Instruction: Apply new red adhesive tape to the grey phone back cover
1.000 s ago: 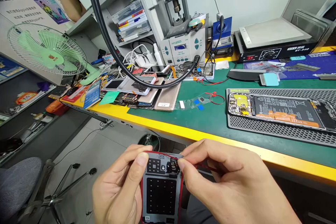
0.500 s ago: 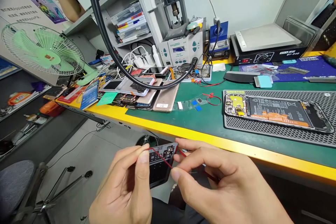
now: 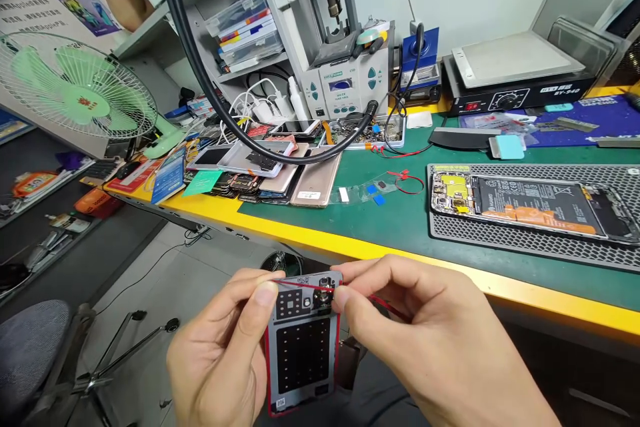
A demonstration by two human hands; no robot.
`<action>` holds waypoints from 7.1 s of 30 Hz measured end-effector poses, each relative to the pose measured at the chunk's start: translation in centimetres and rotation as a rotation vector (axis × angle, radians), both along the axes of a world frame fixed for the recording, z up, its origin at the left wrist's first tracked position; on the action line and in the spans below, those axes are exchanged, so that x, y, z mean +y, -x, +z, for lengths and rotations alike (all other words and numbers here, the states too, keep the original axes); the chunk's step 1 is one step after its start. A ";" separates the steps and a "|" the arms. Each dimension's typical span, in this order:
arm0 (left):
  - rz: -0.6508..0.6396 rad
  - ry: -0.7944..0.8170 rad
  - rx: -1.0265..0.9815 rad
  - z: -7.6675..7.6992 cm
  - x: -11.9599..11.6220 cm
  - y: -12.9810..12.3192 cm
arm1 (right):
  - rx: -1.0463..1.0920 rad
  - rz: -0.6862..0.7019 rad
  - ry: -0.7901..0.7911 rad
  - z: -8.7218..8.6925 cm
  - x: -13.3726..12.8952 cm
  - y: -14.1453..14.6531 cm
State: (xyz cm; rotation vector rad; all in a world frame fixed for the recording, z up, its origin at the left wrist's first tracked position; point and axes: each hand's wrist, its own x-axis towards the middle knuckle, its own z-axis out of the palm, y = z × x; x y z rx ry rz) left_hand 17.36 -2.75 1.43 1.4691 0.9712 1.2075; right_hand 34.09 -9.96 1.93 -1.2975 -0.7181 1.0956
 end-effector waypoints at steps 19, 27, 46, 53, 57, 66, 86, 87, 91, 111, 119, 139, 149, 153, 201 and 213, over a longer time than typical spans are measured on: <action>0.045 0.102 0.043 -0.2 -0.1 0.3 | 0.091 0.002 0.033 0.0 1.0 0.0; 0.095 0.130 0.075 0.3 -0.1 0.0 | 0.130 -0.002 0.035 0.0 1.0 0.1; 0.121 0.080 0.068 -0.5 0.3 -0.1 | 0.048 -0.021 0.038 0.2 1.4 0.1; 0.132 0.086 0.060 -0.4 0.2 -0.3 | 0.040 -0.009 0.053 0.2 1.3 0.0; 0.120 0.103 0.061 -0.4 0.2 -0.3 | 0.035 -0.031 0.050 0.2 1.6 0.2; 0.069 0.145 0.160 0.0 0.4 -0.4 | -0.062 -0.042 0.090 0.8 1.7 0.4; -0.183 0.169 0.432 1.8 1.5 -1.6 | -0.214 0.131 0.076 0.8 1.5 -0.7; -0.242 0.194 0.371 1.9 1.6 -1.2 | -0.196 0.138 0.067 0.8 1.5 -1.1; -0.348 0.220 0.262 2.3 2.1 0.7 | -0.118 0.175 0.047 1.0 1.2 -2.3; -0.424 -0.142 0.600 4.8 1.3 -0.7 | -0.572 0.284 -0.022 2.2 0.2 -4.0; -0.392 -0.101 0.522 4.4 0.8 -0.1 | -0.433 0.272 0.000 1.8 -0.3 -4.4; -0.462 0.298 0.564 3.8 2.4 -2.0 | -0.446 0.528 0.060 2.3 1.9 -5.9; -0.184 0.067 0.359 2.6 1.1 -2.1 | -0.762 0.309 0.038 3.3 0.6 -2.6; -0.137 0.011 0.279 2.3 0.4 -1.4 | -0.404 0.320 0.130 3.0 0.7 -1.9; -0.326 0.279 0.209 1.4 1.5 -0.1 | -0.321 0.132 -0.073 -0.3 1.1 0.4; -0.240 0.119 0.259 2.4 0.9 -0.5 | -0.181 0.158 -0.098 -0.1 1.2 -0.2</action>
